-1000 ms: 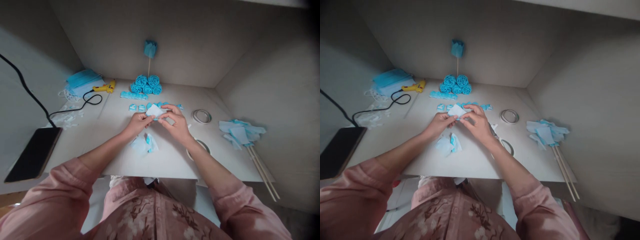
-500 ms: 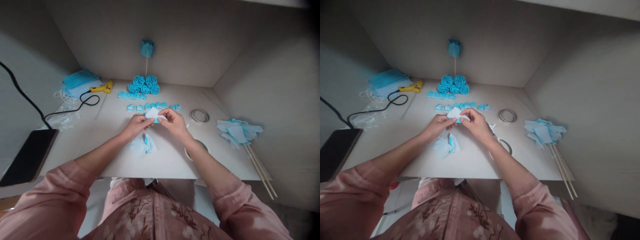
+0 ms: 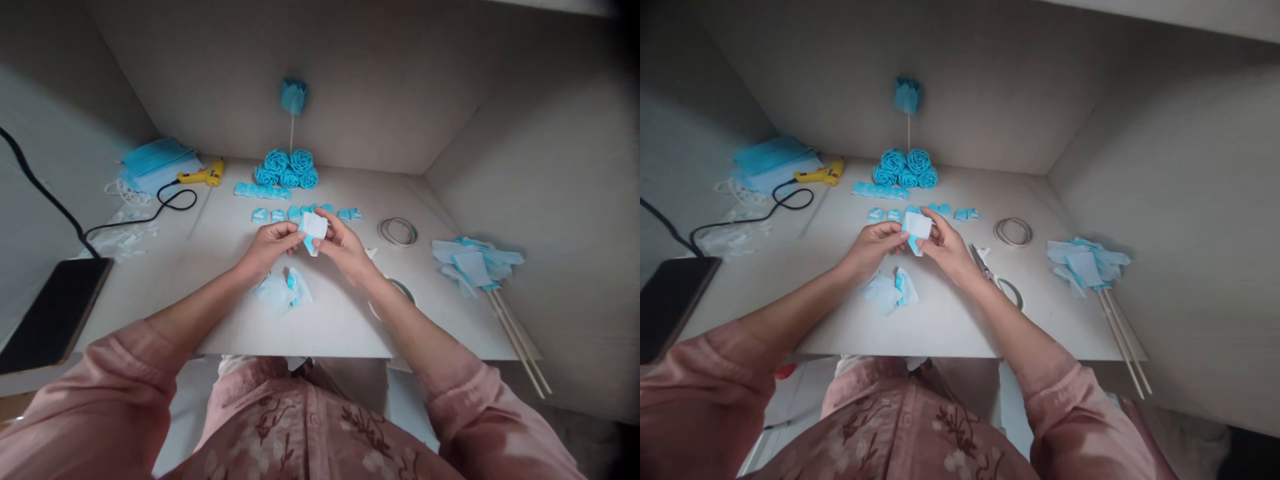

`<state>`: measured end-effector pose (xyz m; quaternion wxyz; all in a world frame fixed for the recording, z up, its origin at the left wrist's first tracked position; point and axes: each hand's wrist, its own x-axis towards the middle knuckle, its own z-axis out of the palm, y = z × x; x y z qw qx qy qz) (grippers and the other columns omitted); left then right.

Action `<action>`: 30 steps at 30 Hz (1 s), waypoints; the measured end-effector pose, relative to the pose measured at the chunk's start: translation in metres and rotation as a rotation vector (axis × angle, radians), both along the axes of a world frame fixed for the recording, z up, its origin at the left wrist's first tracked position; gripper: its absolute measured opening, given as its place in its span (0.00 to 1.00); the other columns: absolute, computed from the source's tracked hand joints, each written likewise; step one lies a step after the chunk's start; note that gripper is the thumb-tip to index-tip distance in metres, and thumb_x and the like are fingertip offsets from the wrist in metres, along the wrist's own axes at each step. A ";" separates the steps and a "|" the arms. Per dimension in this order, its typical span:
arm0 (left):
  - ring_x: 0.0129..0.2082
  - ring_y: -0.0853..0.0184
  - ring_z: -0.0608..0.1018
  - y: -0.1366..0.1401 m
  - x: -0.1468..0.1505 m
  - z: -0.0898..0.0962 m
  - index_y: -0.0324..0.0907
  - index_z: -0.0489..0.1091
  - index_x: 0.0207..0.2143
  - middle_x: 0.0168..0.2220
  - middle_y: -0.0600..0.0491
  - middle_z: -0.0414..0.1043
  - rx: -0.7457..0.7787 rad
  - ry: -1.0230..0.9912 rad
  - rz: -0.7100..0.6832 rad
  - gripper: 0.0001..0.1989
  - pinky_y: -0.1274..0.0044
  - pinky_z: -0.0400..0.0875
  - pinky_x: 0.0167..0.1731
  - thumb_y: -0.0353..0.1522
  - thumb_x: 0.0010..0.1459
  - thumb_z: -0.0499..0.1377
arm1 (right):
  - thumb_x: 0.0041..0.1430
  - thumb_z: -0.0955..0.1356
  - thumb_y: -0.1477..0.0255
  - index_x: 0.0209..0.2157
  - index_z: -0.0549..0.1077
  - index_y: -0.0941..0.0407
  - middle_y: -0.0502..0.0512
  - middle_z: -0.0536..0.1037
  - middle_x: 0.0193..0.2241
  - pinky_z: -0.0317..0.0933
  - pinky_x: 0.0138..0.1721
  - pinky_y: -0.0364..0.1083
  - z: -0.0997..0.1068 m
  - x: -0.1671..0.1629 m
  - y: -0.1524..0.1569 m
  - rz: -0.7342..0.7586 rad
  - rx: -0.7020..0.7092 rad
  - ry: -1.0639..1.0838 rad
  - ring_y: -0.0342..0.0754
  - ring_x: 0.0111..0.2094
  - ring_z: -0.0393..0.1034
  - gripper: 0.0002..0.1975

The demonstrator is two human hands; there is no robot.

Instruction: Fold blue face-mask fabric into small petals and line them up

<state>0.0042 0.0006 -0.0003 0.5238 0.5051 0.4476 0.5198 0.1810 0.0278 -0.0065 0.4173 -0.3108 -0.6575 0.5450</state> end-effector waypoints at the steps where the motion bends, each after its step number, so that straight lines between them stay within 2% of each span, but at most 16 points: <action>1: 0.23 0.74 0.68 0.000 0.000 0.000 0.40 0.72 0.25 0.22 0.57 0.68 -0.002 -0.019 0.009 0.12 0.79 0.62 0.27 0.39 0.48 0.67 | 0.54 0.72 0.61 0.60 0.62 0.52 0.57 0.77 0.46 0.68 0.43 0.47 0.000 -0.001 -0.001 0.012 -0.007 0.002 0.49 0.44 0.73 0.34; 3: 0.24 0.73 0.69 0.000 0.000 -0.001 0.40 0.73 0.28 0.23 0.56 0.69 -0.009 -0.051 0.007 0.12 0.79 0.63 0.28 0.40 0.49 0.66 | 0.53 0.72 0.62 0.59 0.63 0.53 0.58 0.76 0.49 0.68 0.47 0.48 0.000 -0.001 -0.002 0.015 -0.012 0.000 0.50 0.48 0.72 0.33; 6: 0.26 0.72 0.71 -0.001 0.001 -0.001 0.40 0.75 0.30 0.25 0.55 0.71 -0.029 -0.078 -0.054 0.14 0.78 0.64 0.28 0.42 0.51 0.65 | 0.54 0.72 0.62 0.60 0.63 0.52 0.57 0.77 0.49 0.68 0.49 0.50 0.000 -0.001 -0.002 -0.018 -0.008 -0.005 0.50 0.47 0.73 0.33; 10: 0.26 0.72 0.71 -0.002 0.000 -0.002 0.39 0.75 0.26 0.24 0.54 0.70 -0.026 -0.066 -0.071 0.14 0.78 0.64 0.29 0.42 0.52 0.65 | 0.53 0.72 0.61 0.60 0.64 0.51 0.57 0.78 0.47 0.69 0.48 0.50 0.000 -0.001 -0.001 -0.034 0.001 -0.020 0.50 0.45 0.73 0.33; 14: 0.23 0.73 0.69 -0.002 0.000 -0.002 0.39 0.74 0.22 0.21 0.55 0.70 -0.030 -0.009 -0.063 0.14 0.78 0.63 0.27 0.41 0.51 0.65 | 0.53 0.72 0.57 0.50 0.73 0.53 0.57 0.78 0.46 0.67 0.48 0.49 0.005 0.000 -0.001 -0.091 -0.029 -0.009 0.49 0.45 0.72 0.25; 19: 0.19 0.73 0.66 -0.004 0.002 -0.002 0.39 0.72 0.18 0.17 0.56 0.67 -0.048 0.120 -0.107 0.16 0.79 0.58 0.22 0.41 0.51 0.64 | 0.54 0.72 0.59 0.35 0.76 0.55 0.50 0.76 0.30 0.64 0.37 0.44 0.009 0.003 -0.002 -0.134 -0.020 -0.032 0.43 0.31 0.68 0.14; 21: 0.18 0.74 0.66 -0.005 0.003 -0.001 0.39 0.71 0.18 0.16 0.56 0.66 -0.059 0.130 -0.101 0.17 0.79 0.58 0.21 0.41 0.51 0.64 | 0.54 0.72 0.61 0.33 0.75 0.55 0.48 0.73 0.26 0.63 0.34 0.43 0.007 0.004 -0.001 -0.168 0.042 -0.059 0.42 0.28 0.66 0.12; 23: 0.18 0.74 0.66 -0.005 0.003 -0.001 0.39 0.70 0.18 0.16 0.55 0.67 -0.079 0.116 -0.101 0.17 0.79 0.58 0.20 0.41 0.51 0.64 | 0.54 0.72 0.64 0.32 0.75 0.55 0.48 0.73 0.27 0.63 0.34 0.43 0.006 0.005 -0.001 -0.207 0.140 -0.103 0.42 0.29 0.66 0.09; 27: 0.17 0.74 0.66 -0.003 0.002 -0.001 0.39 0.70 0.18 0.16 0.55 0.66 -0.130 0.024 -0.129 0.18 0.79 0.58 0.20 0.42 0.51 0.64 | 0.57 0.69 0.71 0.33 0.75 0.53 0.50 0.77 0.33 0.65 0.42 0.47 0.008 0.008 -0.001 -0.270 0.447 -0.218 0.46 0.36 0.70 0.02; 30: 0.18 0.74 0.66 -0.002 0.001 0.000 0.39 0.72 0.20 0.17 0.55 0.67 -0.175 -0.065 -0.156 0.17 0.78 0.59 0.20 0.43 0.49 0.66 | 0.58 0.67 0.75 0.34 0.75 0.52 0.52 0.77 0.35 0.65 0.46 0.51 0.011 0.010 -0.002 -0.260 0.662 -0.284 0.48 0.40 0.72 0.05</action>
